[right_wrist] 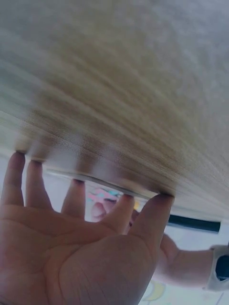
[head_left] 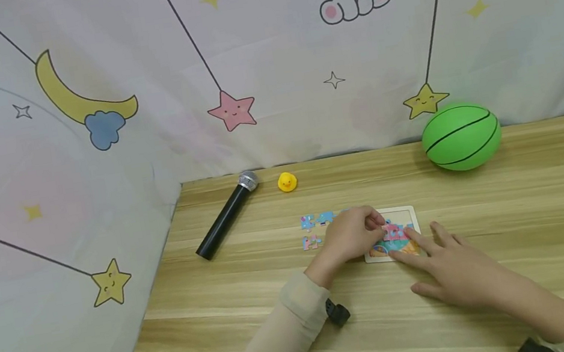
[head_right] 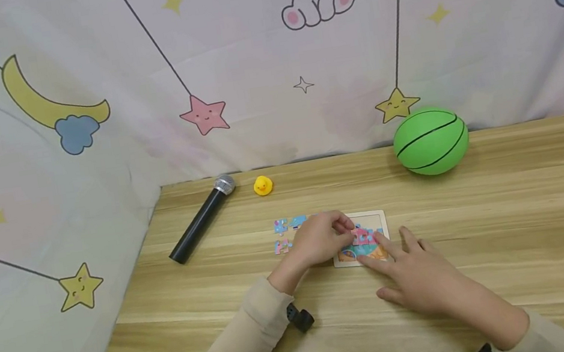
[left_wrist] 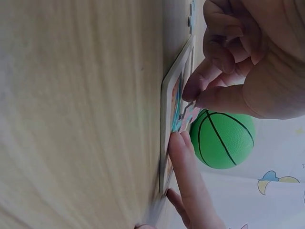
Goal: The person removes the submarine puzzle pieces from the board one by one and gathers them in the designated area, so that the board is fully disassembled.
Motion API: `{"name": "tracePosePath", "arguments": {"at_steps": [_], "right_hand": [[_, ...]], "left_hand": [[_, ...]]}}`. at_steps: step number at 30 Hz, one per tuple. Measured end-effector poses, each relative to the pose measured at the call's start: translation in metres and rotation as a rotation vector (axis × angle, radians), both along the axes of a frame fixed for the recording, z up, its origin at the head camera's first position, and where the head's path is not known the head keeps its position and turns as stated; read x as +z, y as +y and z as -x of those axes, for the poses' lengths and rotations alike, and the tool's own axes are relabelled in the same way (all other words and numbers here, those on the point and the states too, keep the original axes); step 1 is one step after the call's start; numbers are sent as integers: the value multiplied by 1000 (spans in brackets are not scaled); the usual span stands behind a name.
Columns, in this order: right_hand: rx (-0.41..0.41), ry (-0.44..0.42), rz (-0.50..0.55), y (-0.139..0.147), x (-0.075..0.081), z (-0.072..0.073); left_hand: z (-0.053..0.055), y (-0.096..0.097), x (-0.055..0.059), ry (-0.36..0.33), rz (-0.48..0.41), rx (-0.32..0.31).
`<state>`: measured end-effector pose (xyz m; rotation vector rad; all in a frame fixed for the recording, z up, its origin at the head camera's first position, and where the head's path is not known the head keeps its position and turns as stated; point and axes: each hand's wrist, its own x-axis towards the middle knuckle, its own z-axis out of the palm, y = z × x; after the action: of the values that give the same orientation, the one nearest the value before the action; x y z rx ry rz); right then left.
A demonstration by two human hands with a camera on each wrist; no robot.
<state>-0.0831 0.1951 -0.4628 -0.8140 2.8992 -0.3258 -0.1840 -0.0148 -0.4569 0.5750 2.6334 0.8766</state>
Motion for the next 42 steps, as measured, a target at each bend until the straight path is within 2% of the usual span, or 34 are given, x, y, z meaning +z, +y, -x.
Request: {"name": "tracePosePath", "arguments": {"at_steps": [12,25,35,42], "right_hand": [[1,-3,-7,-1,0,1],[0,8,-12,-1,2,-1],[6,13,-9,0,0,-2],[5,20,-9,0,-1,-1]], "left_hand": [[-1,-7,2,-39,-111,42],[2,-43,8,-31,-171,88],[7,-78,7,-59,-167,145],[11,-93,4,-58,-107,184]]}}
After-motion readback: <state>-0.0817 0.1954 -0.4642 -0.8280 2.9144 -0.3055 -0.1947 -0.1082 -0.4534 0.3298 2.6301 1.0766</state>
